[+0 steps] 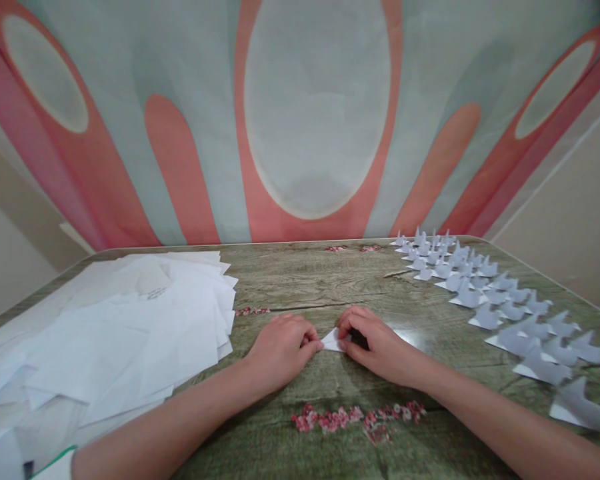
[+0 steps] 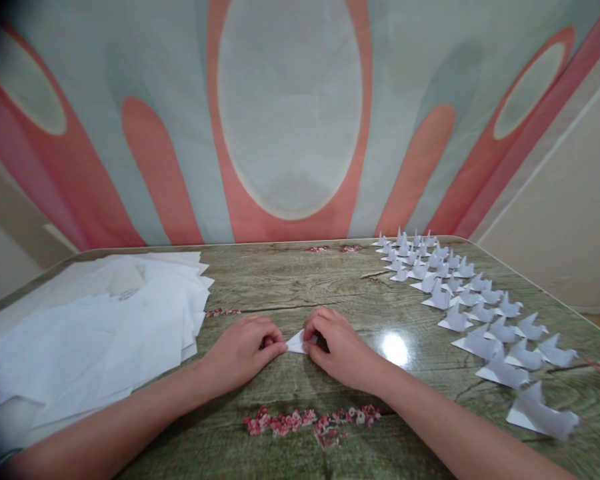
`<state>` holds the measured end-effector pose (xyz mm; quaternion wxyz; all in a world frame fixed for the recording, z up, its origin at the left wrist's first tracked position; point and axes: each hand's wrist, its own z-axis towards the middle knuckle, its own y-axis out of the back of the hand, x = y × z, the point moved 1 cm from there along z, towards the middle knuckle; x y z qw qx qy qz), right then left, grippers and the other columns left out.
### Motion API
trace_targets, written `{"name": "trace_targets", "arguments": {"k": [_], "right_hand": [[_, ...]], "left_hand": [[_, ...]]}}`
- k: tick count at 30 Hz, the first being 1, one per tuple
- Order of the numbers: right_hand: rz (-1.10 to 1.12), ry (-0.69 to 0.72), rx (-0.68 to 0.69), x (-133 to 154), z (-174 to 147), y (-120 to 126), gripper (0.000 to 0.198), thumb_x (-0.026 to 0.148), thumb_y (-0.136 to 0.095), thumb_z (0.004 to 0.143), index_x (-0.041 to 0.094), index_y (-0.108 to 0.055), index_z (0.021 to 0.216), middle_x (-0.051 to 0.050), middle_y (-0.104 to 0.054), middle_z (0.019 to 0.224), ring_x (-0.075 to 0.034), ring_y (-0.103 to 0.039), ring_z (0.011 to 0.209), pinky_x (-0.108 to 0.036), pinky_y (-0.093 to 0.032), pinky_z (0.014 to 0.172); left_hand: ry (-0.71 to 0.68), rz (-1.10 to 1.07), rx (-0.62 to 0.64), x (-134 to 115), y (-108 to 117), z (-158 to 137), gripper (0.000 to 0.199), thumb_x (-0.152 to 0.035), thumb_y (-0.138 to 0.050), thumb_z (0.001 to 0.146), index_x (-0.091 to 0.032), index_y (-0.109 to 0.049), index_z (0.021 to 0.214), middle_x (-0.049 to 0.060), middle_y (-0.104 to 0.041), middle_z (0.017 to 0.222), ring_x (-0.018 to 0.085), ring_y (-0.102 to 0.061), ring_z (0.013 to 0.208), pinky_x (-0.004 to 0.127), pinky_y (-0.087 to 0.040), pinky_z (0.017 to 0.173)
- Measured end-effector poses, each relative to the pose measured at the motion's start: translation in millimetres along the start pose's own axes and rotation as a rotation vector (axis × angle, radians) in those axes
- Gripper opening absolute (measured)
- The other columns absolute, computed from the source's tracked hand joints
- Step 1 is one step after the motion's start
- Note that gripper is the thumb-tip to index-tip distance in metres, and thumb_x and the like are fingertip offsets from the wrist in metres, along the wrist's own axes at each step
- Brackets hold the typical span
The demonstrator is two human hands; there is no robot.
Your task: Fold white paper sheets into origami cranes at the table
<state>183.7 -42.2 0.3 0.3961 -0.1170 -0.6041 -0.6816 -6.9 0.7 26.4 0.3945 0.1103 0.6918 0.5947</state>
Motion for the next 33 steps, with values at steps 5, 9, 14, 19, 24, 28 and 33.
{"name": "trace_targets", "arguments": {"k": [5,9,14,19,24,28,33], "right_hand": [[-0.023,0.01,-0.012,0,1,-1,0.013,0.008,-0.054,0.073,0.019,-0.053,0.079,-0.002,-0.055,0.084,-0.017,-0.049,0.082,-0.031,-0.04,0.073],[-0.1,0.032,-0.021,6,-2,-2,0.02,0.005,-0.052,0.074,0.02,-0.056,0.088,-0.003,-0.055,0.09,-0.018,-0.049,0.086,-0.033,-0.041,0.076],[-0.36,0.209,0.012,12,-11,-7,0.032,0.006,-0.047,0.082,0.025,-0.059,0.105,-0.006,-0.057,0.101,-0.021,-0.048,0.096,-0.037,-0.039,0.079],[-0.517,0.316,0.055,14,-15,-9,0.026,0.017,-0.049,0.087,0.022,-0.057,0.112,-0.008,-0.059,0.096,-0.022,-0.051,0.09,-0.038,-0.04,0.077],[-0.622,0.333,0.097,22,-15,-9,0.029,0.013,-0.046,0.087,0.018,-0.055,0.114,-0.01,-0.059,0.099,-0.023,-0.05,0.092,-0.04,-0.04,0.08],[-0.677,0.322,0.14,24,-16,-7,0.029,0.012,-0.047,0.086,0.016,-0.055,0.113,-0.01,-0.059,0.103,-0.024,-0.05,0.093,-0.04,-0.04,0.079],[-0.667,0.305,0.182,23,-16,-3,0.032,0.007,-0.046,0.082,0.013,-0.057,0.112,-0.011,-0.059,0.108,-0.025,-0.051,0.096,-0.04,-0.042,0.078]], "left_hand": [[0.039,0.057,0.01,-5,0,1,0.016,-0.03,-0.053,0.079,-0.02,-0.065,0.075,0.001,-0.065,0.074,0.019,-0.058,0.075,0.028,-0.04,0.068],[0.061,0.067,0.008,-3,-3,3,0.016,-0.029,-0.052,0.077,-0.021,-0.065,0.071,0.002,-0.065,0.072,0.019,-0.058,0.073,0.027,-0.04,0.064],[0.064,0.065,0.0,-1,-4,4,0.012,-0.028,-0.053,0.076,-0.022,-0.061,0.073,-0.001,-0.065,0.069,0.018,-0.057,0.07,0.026,-0.038,0.061],[0.07,0.075,0.007,0,-4,5,0.012,-0.031,-0.053,0.077,-0.022,-0.061,0.076,-0.001,-0.064,0.07,0.017,-0.058,0.069,0.026,-0.037,0.06],[0.067,0.05,0.025,4,-4,6,0.013,-0.032,-0.054,0.077,-0.022,-0.063,0.077,-0.001,-0.065,0.071,0.016,-0.057,0.069,0.024,-0.037,0.059],[0.07,0.001,0.055,8,-3,6,0.013,-0.031,-0.054,0.077,-0.023,-0.064,0.077,-0.002,-0.064,0.069,0.015,-0.057,0.065,0.023,-0.035,0.056],[0.09,-0.056,0.091,12,-3,8,0.013,-0.032,-0.055,0.076,-0.024,-0.066,0.079,-0.003,-0.064,0.068,0.014,-0.055,0.062,0.022,-0.034,0.054]]}}
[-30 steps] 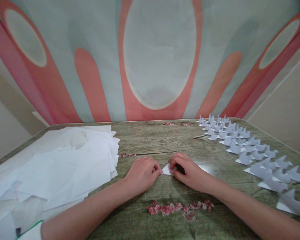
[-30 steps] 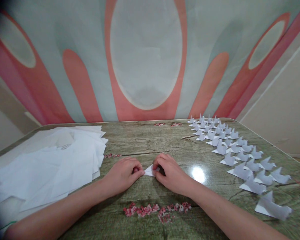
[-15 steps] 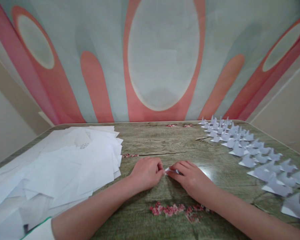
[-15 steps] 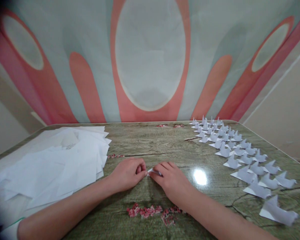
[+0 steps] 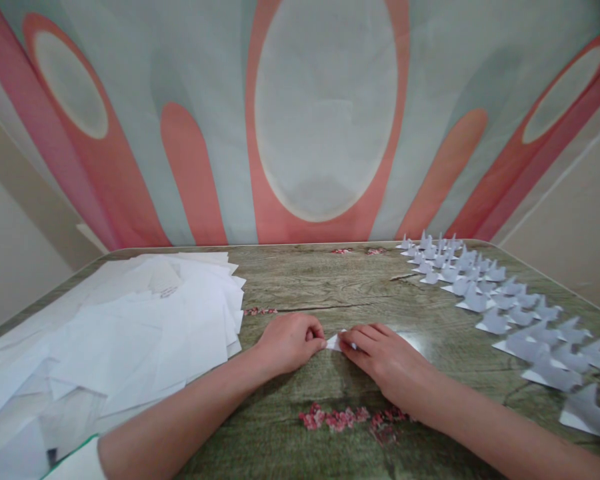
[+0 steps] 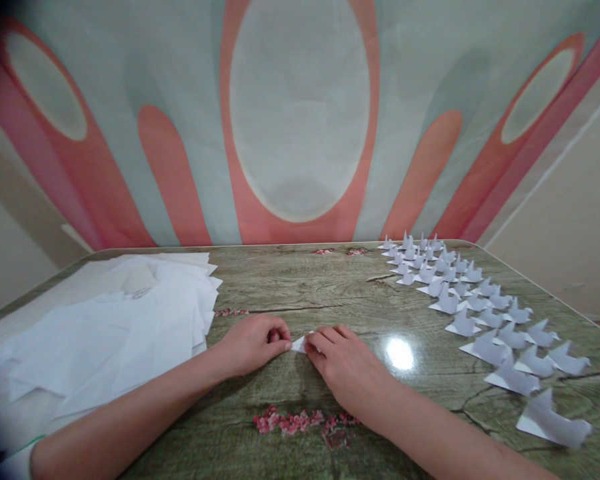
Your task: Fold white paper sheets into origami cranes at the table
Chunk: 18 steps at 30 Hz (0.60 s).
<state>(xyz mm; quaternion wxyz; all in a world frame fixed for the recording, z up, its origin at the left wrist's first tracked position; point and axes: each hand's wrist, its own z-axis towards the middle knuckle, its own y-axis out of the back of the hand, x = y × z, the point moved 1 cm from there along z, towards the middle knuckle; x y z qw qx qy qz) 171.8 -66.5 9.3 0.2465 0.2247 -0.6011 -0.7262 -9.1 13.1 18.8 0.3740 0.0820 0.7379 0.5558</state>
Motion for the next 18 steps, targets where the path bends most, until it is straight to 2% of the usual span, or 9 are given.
{"name": "trace_targets", "arguments": {"k": [5,8,12,18], "right_hand": [[0.025,0.002,-0.005,-1,0,1,0.032,0.007,-0.047,0.081,0.013,-0.057,0.112,-0.011,-0.059,0.109,-0.025,-0.051,0.097,-0.039,-0.042,0.078],[0.003,0.017,0.0,-2,0,0,0.031,0.009,-0.048,0.083,0.013,-0.056,0.112,-0.011,-0.059,0.11,-0.025,-0.051,0.098,-0.039,-0.043,0.078],[-0.03,0.006,0.006,-1,-1,-2,0.029,0.014,-0.049,0.084,0.012,-0.057,0.112,-0.01,-0.058,0.111,-0.024,-0.051,0.098,-0.039,-0.043,0.081],[-0.051,0.002,0.007,1,-2,-3,0.031,0.014,-0.05,0.083,0.012,-0.056,0.114,-0.011,-0.057,0.113,-0.024,-0.051,0.101,-0.039,-0.043,0.084]], "left_hand": [[-0.066,0.014,0.027,-2,8,-10,0.012,-0.029,-0.058,0.077,-0.022,-0.063,0.084,-0.002,-0.062,0.074,0.014,-0.056,0.069,0.022,-0.039,0.062],[-0.129,0.173,-0.085,-13,8,-27,0.023,-0.028,-0.058,0.078,-0.02,-0.058,0.1,0.004,-0.059,0.095,0.019,-0.053,0.091,0.029,-0.04,0.078],[-0.182,0.377,-0.123,-29,-6,-47,0.043,-0.035,-0.054,0.083,-0.024,-0.044,0.124,0.006,-0.054,0.109,0.024,-0.046,0.103,0.04,-0.035,0.088],[-0.198,0.523,-0.167,-30,-20,-49,0.048,-0.047,-0.047,0.084,-0.025,-0.044,0.126,0.008,-0.05,0.119,0.028,-0.039,0.112,0.044,-0.028,0.094]]}}
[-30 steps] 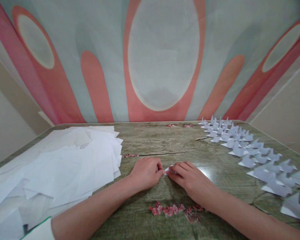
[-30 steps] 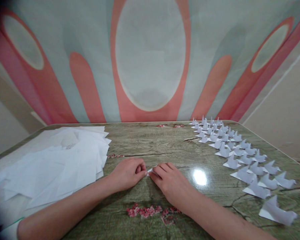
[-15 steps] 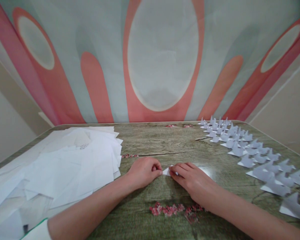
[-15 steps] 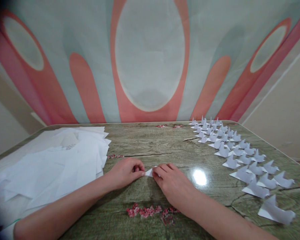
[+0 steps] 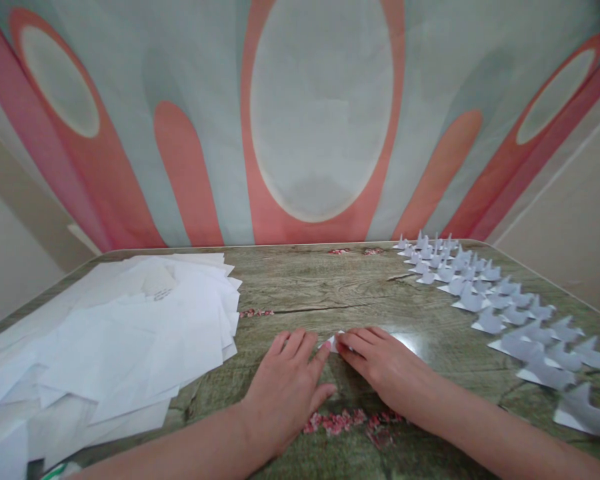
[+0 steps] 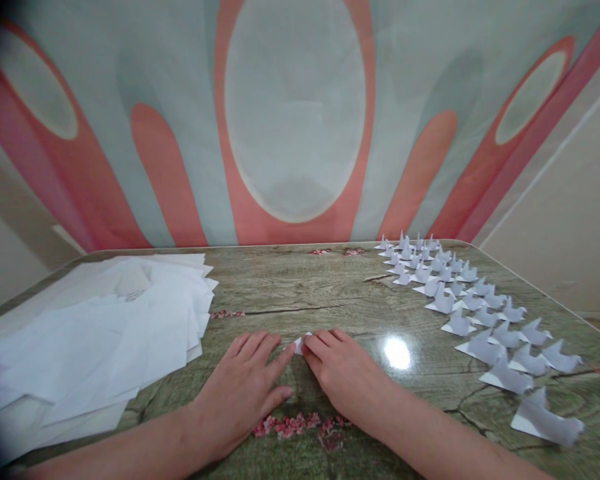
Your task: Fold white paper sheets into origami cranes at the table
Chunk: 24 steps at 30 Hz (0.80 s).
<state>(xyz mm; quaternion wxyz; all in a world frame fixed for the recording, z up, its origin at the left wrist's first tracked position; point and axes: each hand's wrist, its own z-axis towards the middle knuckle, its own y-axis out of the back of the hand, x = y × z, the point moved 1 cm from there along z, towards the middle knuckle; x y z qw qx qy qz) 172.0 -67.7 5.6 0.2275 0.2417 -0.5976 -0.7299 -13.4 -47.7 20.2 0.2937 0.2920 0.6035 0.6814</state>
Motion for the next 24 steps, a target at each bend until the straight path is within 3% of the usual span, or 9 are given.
{"name": "trace_targets", "arguments": {"k": [11,16,21,24], "right_hand": [[-0.053,-0.047,0.039,3,-2,10,0.025,0.009,-0.054,0.079,0.01,-0.063,0.102,-0.013,-0.059,0.109,-0.025,-0.054,0.097,-0.037,-0.046,0.081],[0.038,-0.07,-0.036,-4,-2,3,0.019,0.012,-0.054,0.081,0.016,-0.066,0.096,-0.009,-0.062,0.103,-0.022,-0.055,0.093,-0.036,-0.045,0.081],[0.097,-0.13,-0.178,-8,-4,-8,0.024,0.01,-0.052,0.082,0.016,-0.064,0.102,-0.006,-0.064,0.103,-0.019,-0.055,0.092,-0.033,-0.043,0.084],[0.043,-0.119,-0.169,-5,-2,-10,0.033,0.01,-0.05,0.082,0.015,-0.057,0.114,-0.007,-0.059,0.116,-0.021,-0.052,0.102,-0.034,-0.042,0.086]], "left_hand": [[-0.031,0.041,-0.012,4,3,3,0.037,-0.038,-0.05,0.084,-0.017,-0.054,0.115,0.009,-0.055,0.11,0.026,-0.041,0.111,0.041,-0.031,0.093],[-0.058,0.044,-0.033,6,2,6,0.033,-0.033,-0.054,0.083,-0.015,-0.056,0.11,0.008,-0.057,0.107,0.026,-0.043,0.111,0.039,-0.032,0.094],[-0.136,0.099,-0.121,6,-5,8,0.031,-0.031,-0.052,0.084,-0.01,-0.058,0.107,0.009,-0.059,0.105,0.025,-0.044,0.112,0.037,-0.031,0.097],[-0.172,0.135,-0.17,6,-9,8,0.03,-0.031,-0.049,0.087,-0.01,-0.059,0.106,0.008,-0.06,0.107,0.025,-0.044,0.113,0.037,-0.03,0.098]]}}
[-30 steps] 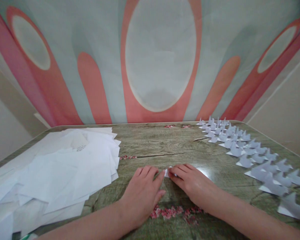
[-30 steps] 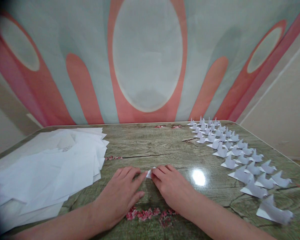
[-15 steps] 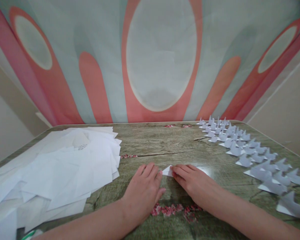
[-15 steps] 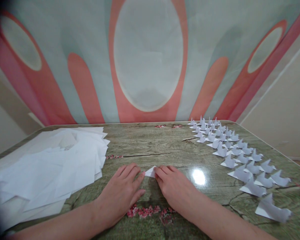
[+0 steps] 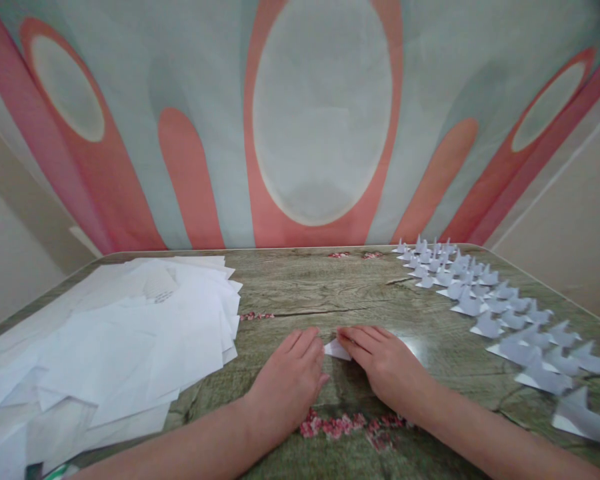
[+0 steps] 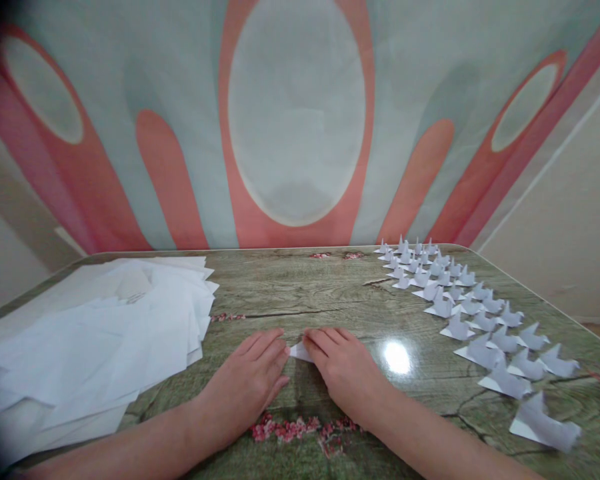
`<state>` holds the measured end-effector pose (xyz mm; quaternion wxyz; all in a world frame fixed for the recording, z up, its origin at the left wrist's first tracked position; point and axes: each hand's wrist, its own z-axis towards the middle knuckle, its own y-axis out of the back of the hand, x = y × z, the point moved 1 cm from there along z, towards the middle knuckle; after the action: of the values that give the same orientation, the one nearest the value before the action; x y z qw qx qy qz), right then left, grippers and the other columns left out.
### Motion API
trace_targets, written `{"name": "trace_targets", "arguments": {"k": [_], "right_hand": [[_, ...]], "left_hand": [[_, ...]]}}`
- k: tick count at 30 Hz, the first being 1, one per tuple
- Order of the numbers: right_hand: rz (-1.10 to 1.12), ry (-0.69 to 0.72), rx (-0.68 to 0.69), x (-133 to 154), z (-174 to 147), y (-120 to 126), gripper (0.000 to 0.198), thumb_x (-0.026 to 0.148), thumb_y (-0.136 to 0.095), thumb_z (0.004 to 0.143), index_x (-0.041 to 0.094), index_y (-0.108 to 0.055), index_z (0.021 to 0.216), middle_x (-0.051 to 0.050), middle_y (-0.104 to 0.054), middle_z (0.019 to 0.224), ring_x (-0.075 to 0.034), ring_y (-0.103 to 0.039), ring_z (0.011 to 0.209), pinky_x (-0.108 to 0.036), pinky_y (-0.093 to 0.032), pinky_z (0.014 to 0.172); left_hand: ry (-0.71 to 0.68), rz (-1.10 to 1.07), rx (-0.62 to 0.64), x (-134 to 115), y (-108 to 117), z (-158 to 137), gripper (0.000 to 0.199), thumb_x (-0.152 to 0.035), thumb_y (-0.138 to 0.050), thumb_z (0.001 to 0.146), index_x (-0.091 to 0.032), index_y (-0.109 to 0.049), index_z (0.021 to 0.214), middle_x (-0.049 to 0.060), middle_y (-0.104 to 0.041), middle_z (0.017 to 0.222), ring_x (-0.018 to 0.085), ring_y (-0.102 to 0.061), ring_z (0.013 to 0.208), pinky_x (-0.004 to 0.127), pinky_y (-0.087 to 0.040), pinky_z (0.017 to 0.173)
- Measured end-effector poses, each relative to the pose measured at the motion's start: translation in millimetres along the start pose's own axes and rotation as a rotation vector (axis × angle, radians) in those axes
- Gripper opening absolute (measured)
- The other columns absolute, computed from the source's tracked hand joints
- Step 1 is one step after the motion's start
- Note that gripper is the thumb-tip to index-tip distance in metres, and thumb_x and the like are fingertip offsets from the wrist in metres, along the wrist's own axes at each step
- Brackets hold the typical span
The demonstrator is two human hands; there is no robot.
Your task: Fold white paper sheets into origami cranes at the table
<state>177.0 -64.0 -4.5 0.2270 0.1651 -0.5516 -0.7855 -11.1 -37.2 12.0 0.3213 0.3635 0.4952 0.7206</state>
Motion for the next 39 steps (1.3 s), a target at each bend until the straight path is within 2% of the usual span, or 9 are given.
{"name": "trace_targets", "arguments": {"k": [5,12,15,18,21,24,29,33,39], "right_hand": [[-0.092,0.062,0.086,6,3,2,0.034,0.015,-0.05,0.084,0.017,-0.053,0.118,-0.007,-0.054,0.123,-0.022,-0.049,0.107,-0.036,-0.041,0.086],[-0.175,-0.06,0.156,5,2,15,0.027,0.009,-0.05,0.081,0.014,-0.062,0.105,-0.011,-0.059,0.111,-0.023,-0.054,0.097,-0.034,-0.043,0.078],[-0.063,-0.147,0.143,-2,2,17,0.026,0.005,-0.049,0.078,0.018,-0.066,0.093,-0.006,-0.063,0.099,-0.02,-0.056,0.088,-0.033,-0.042,0.077],[0.112,-0.272,0.052,-7,3,16,0.025,0.004,-0.046,0.079,0.019,-0.065,0.086,-0.004,-0.062,0.091,-0.018,-0.055,0.086,-0.032,-0.042,0.079],[0.269,-0.358,-0.016,-7,6,12,0.015,0.018,-0.051,0.082,0.018,-0.06,0.094,-0.005,-0.059,0.09,-0.019,-0.054,0.085,-0.032,-0.043,0.076],[0.357,-0.385,-0.015,-3,8,8,0.02,0.029,-0.061,0.076,0.018,-0.059,0.093,-0.006,-0.056,0.089,-0.02,-0.053,0.084,-0.032,-0.044,0.073],[0.461,-0.451,-0.035,-2,11,3,0.019,0.023,-0.065,0.07,0.018,-0.056,0.087,-0.004,-0.055,0.087,-0.02,-0.051,0.084,-0.032,-0.042,0.074],[0.584,-0.492,-0.071,-3,10,-2,0.022,0.019,-0.064,0.069,0.018,-0.053,0.088,-0.003,-0.056,0.086,-0.019,-0.051,0.082,-0.032,-0.041,0.072],[0.856,-0.507,-0.055,-7,11,-1,0.013,0.019,-0.057,0.075,0.018,-0.053,0.087,0.0,-0.058,0.079,-0.015,-0.053,0.072,-0.027,-0.041,0.065]], "left_hand": [[0.0,0.023,-0.023,-1,-3,-1,0.031,-0.031,-0.048,0.087,-0.01,-0.06,0.106,0.009,-0.061,0.106,0.025,-0.045,0.114,0.037,-0.031,0.098],[-0.014,0.01,-0.031,-1,-4,0,0.028,-0.029,-0.05,0.086,-0.01,-0.062,0.101,0.009,-0.062,0.103,0.025,-0.045,0.113,0.037,-0.032,0.097],[-0.011,-0.021,-0.02,0,-4,0,0.027,-0.028,-0.049,0.087,-0.009,-0.061,0.101,0.009,-0.061,0.102,0.025,-0.045,0.113,0.038,-0.033,0.097],[0.003,-0.086,0.009,2,-2,1,0.027,-0.025,-0.049,0.086,-0.008,-0.059,0.104,0.011,-0.06,0.103,0.025,-0.045,0.112,0.038,-0.035,0.097],[0.026,-0.188,0.042,5,2,2,0.024,-0.022,-0.049,0.085,-0.01,-0.058,0.104,0.01,-0.058,0.102,0.023,-0.048,0.107,0.037,-0.039,0.094],[0.058,-0.278,0.062,9,5,3,0.021,-0.022,-0.047,0.086,-0.014,-0.059,0.101,0.008,-0.057,0.098,0.022,-0.05,0.1,0.038,-0.042,0.088],[0.152,-0.494,0.09,18,5,4,0.017,-0.024,-0.051,0.084,-0.02,-0.06,0.098,0.003,-0.057,0.096,0.018,-0.051,0.093,0.034,-0.042,0.085],[0.239,-0.666,0.069,21,5,12,0.031,-0.025,-0.061,0.077,-0.022,-0.058,0.107,0.003,-0.057,0.099,0.017,-0.051,0.093,0.03,-0.041,0.084],[0.316,-0.958,0.226,26,3,34,0.015,-0.024,-0.054,0.079,-0.017,-0.066,0.085,0.0,-0.059,0.071,0.012,-0.052,0.066,0.021,-0.039,0.06]]}}
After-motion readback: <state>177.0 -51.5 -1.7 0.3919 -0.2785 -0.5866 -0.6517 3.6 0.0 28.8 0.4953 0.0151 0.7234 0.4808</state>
